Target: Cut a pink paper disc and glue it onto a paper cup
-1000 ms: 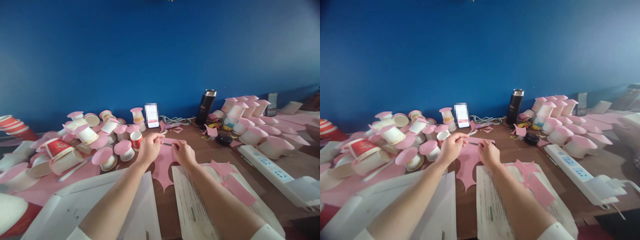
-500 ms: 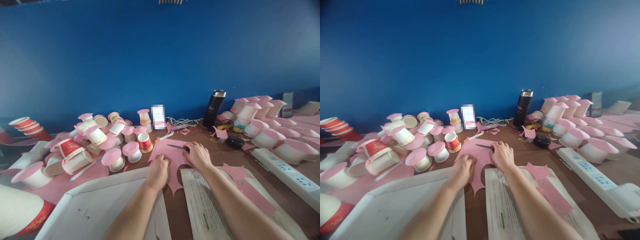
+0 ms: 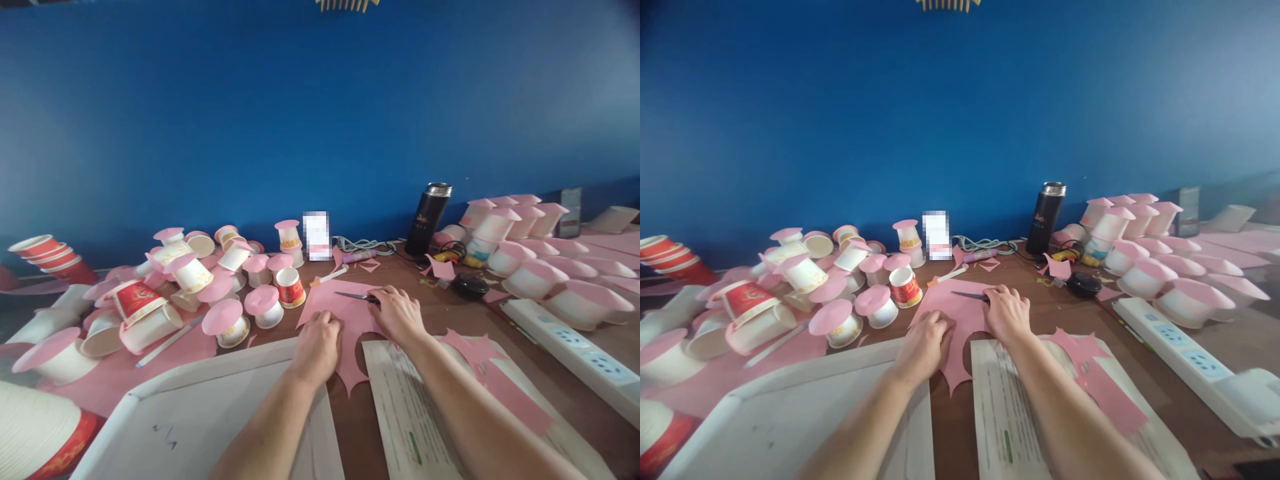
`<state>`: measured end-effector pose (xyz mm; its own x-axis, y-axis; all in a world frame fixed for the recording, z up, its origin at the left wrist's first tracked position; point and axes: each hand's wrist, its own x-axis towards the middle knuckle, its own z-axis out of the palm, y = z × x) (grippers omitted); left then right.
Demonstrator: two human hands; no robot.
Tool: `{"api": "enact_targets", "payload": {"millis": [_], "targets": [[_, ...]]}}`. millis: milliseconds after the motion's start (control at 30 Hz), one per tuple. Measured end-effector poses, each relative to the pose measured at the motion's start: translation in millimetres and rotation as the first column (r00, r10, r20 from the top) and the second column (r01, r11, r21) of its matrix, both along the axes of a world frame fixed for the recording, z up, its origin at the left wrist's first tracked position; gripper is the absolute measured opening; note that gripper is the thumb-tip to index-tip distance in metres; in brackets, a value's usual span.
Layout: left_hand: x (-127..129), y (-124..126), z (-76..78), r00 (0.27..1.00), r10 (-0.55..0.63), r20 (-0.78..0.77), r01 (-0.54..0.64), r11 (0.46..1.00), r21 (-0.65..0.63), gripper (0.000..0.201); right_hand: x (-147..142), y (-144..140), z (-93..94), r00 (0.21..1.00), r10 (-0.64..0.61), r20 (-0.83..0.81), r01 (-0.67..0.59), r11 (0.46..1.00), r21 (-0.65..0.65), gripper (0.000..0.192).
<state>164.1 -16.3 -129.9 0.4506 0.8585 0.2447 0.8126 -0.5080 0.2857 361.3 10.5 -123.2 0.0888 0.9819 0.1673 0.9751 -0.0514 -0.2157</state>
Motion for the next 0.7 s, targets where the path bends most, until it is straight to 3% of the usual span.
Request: {"api": "enact_targets", "payload": {"millis": [267, 700], "targets": [[-1, 0, 2.7, 1.0, -0.006, -0.021, 0.005, 1.0, -0.029, 0.026, 1, -2, 0.8, 0.998, -0.026, 0.049, 0.026, 1.0, -0.008, 0.034], [0, -4, 10.2, 0.995, -0.014, -0.096, 0.009, 0.999, -0.048, 0.026, 21, 5, 7.0, 0.971, -0.226, 0.071, 0.23, 0.972, -0.043, 0.04]]}}
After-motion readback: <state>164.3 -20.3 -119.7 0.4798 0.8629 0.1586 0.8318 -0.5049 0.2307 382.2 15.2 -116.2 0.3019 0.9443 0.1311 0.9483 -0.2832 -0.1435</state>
